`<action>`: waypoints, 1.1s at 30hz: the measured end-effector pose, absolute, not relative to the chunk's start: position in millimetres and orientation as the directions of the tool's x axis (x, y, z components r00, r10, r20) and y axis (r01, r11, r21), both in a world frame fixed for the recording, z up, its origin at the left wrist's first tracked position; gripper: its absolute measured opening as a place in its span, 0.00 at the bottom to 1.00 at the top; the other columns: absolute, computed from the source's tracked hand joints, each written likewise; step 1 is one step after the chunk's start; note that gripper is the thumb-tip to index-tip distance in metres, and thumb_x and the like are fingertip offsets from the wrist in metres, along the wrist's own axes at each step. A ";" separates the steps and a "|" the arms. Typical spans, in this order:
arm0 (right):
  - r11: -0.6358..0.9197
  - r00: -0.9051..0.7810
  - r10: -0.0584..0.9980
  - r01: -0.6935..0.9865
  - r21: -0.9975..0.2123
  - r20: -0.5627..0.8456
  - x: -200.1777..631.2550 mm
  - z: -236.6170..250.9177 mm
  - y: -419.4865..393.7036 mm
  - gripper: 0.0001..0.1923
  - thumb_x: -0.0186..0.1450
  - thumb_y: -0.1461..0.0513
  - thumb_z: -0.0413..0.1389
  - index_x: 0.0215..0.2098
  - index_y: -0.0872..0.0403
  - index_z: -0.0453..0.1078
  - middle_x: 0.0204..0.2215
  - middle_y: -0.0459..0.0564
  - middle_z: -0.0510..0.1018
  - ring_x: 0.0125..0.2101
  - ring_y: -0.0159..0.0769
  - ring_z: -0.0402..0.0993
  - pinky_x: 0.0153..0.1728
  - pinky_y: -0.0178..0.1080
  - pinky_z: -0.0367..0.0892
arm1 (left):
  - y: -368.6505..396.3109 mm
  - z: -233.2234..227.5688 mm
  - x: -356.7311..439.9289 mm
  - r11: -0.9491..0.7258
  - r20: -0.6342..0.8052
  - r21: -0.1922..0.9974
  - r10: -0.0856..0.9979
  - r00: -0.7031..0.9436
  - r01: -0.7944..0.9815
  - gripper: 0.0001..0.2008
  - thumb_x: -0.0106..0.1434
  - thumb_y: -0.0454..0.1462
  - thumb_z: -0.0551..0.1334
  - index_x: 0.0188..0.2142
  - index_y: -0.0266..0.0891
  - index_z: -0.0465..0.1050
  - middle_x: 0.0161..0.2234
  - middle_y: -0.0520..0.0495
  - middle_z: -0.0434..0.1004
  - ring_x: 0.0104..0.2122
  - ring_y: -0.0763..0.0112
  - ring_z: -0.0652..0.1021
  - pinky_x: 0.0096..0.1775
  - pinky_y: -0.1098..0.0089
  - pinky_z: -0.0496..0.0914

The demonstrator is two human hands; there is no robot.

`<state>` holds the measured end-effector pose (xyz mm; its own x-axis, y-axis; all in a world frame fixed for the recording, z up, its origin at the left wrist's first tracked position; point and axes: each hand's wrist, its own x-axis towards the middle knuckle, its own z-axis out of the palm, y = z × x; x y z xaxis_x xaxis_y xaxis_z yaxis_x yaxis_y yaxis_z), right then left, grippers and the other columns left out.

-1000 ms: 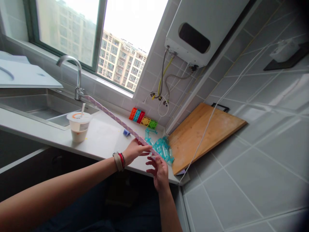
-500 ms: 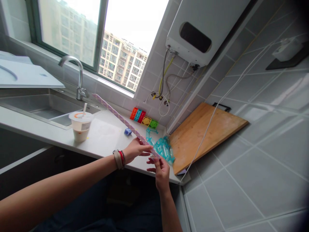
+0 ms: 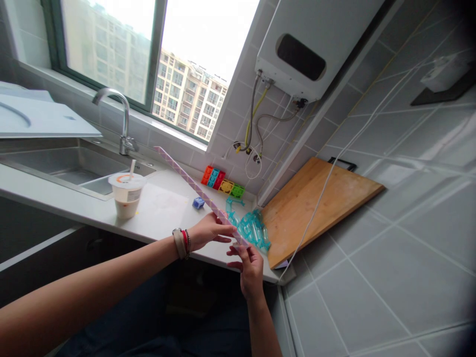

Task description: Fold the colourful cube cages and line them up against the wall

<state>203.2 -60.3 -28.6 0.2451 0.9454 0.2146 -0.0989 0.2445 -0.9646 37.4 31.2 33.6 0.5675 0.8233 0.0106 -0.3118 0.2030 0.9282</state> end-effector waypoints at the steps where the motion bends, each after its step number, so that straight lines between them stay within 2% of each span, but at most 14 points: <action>1: 0.232 0.260 0.946 -0.133 -0.964 0.192 202.4 -28.6 -60.6 0.21 0.65 0.49 0.62 0.45 0.57 0.75 0.36 0.52 0.81 0.34 0.39 0.80 0.24 0.34 0.77 | 30.7 31.1 38.4 0.196 0.026 0.925 0.821 0.570 -0.325 0.25 0.49 0.41 0.78 0.36 0.40 0.63 0.30 0.53 0.77 0.38 0.62 0.82 0.40 0.61 0.77; 5: 0.200 0.270 0.953 -0.203 -0.959 0.141 196.5 -27.6 -61.0 0.23 0.62 0.50 0.66 0.47 0.56 0.75 0.40 0.54 0.81 0.36 0.38 0.79 0.24 0.32 0.75 | 26.2 17.5 45.6 0.093 0.125 0.941 0.797 0.591 -0.325 0.25 0.49 0.40 0.78 0.42 0.37 0.70 0.32 0.49 0.80 0.35 0.65 0.80 0.38 0.66 0.73; 8: 0.230 0.279 0.944 -0.171 -0.958 0.177 190.2 -28.3 -61.0 0.23 0.62 0.50 0.66 0.48 0.57 0.75 0.40 0.54 0.81 0.35 0.38 0.79 0.26 0.33 0.76 | 21.4 10.7 51.5 0.026 0.179 0.952 0.763 0.621 -0.306 0.19 0.53 0.43 0.76 0.38 0.33 0.75 0.30 0.46 0.80 0.31 0.66 0.79 0.34 0.68 0.71; 12: 0.319 0.375 0.879 0.001 -0.948 0.296 184.0 -32.4 -61.0 0.21 0.65 0.49 0.63 0.45 0.59 0.75 0.33 0.52 0.80 0.30 0.36 0.77 0.26 0.35 0.76 | 15.5 11.2 58.1 -0.008 0.198 0.946 0.806 0.558 -0.324 0.17 0.54 0.43 0.75 0.32 0.33 0.75 0.27 0.47 0.78 0.29 0.68 0.77 0.32 0.69 0.69; 16: 0.344 0.461 0.804 0.155 -0.926 0.376 182.3 -33.4 -62.0 0.22 0.65 0.48 0.62 0.43 0.59 0.74 0.28 0.49 0.78 0.23 0.33 0.75 0.26 0.36 0.76 | 9.3 14.1 66.5 -0.010 0.195 0.937 0.845 0.498 -0.350 0.17 0.54 0.43 0.75 0.32 0.34 0.72 0.27 0.48 0.78 0.29 0.68 0.77 0.31 0.70 0.68; 20: 0.316 0.559 0.681 0.359 -0.878 0.473 182.4 -30.1 -63.4 0.20 0.63 0.49 0.64 0.41 0.58 0.74 0.29 0.51 0.79 0.27 0.35 0.76 0.27 0.35 0.75 | 5.0 12.4 76.2 0.014 0.213 0.904 0.852 0.478 -0.428 0.20 0.51 0.42 0.77 0.31 0.37 0.67 0.27 0.51 0.77 0.30 0.67 0.79 0.33 0.69 0.70; 22: 0.294 0.593 0.646 0.388 -0.873 0.481 182.9 -30.1 -63.3 0.20 0.62 0.50 0.65 0.42 0.57 0.75 0.32 0.52 0.79 0.30 0.37 0.76 0.27 0.35 0.75 | 5.1 11.1 78.9 0.013 0.225 0.894 0.851 0.474 -0.448 0.21 0.50 0.42 0.77 0.32 0.38 0.66 0.28 0.52 0.77 0.31 0.68 0.79 0.35 0.69 0.70; 24: 0.288 0.589 0.714 0.246 -0.926 0.379 185.1 -32.6 -63.0 0.21 0.62 0.51 0.65 0.46 0.56 0.73 0.37 0.53 0.79 0.34 0.37 0.76 0.27 0.35 0.75 | 6.9 11.6 78.3 -0.005 0.230 0.903 0.850 0.474 -0.431 0.21 0.50 0.42 0.77 0.31 0.38 0.67 0.29 0.52 0.77 0.31 0.69 0.78 0.36 0.69 0.69; 27: 0.165 0.425 0.903 -0.191 -0.968 0.070 193.4 -39.5 -65.2 0.20 0.59 0.54 0.66 0.45 0.55 0.73 0.39 0.51 0.79 0.34 0.37 0.78 0.27 0.35 0.75 | 8.8 17.0 70.2 -0.025 0.211 0.935 0.842 0.497 -0.353 0.19 0.51 0.43 0.76 0.31 0.36 0.70 0.28 0.51 0.77 0.31 0.68 0.77 0.36 0.69 0.68; 30: -0.053 0.147 0.978 -0.511 -0.858 -0.148 204.6 -47.3 -73.3 0.16 0.58 0.56 0.66 0.40 0.55 0.74 0.34 0.48 0.79 0.30 0.34 0.77 0.26 0.34 0.74 | 5.3 23.8 58.3 0.005 0.164 0.962 0.788 0.593 -0.273 0.17 0.50 0.43 0.76 0.31 0.35 0.74 0.27 0.51 0.76 0.31 0.69 0.76 0.36 0.69 0.67; 33: -0.129 -0.025 0.988 -0.670 -0.731 -0.152 213.1 -57.8 -83.1 0.21 0.63 0.45 0.61 0.43 0.53 0.74 0.29 0.46 0.78 0.24 0.33 0.74 0.16 0.30 0.67 | -0.8 24.2 50.9 0.090 0.106 0.967 0.711 0.695 -0.240 0.17 0.49 0.43 0.76 0.30 0.35 0.75 0.27 0.51 0.76 0.31 0.69 0.75 0.37 0.70 0.68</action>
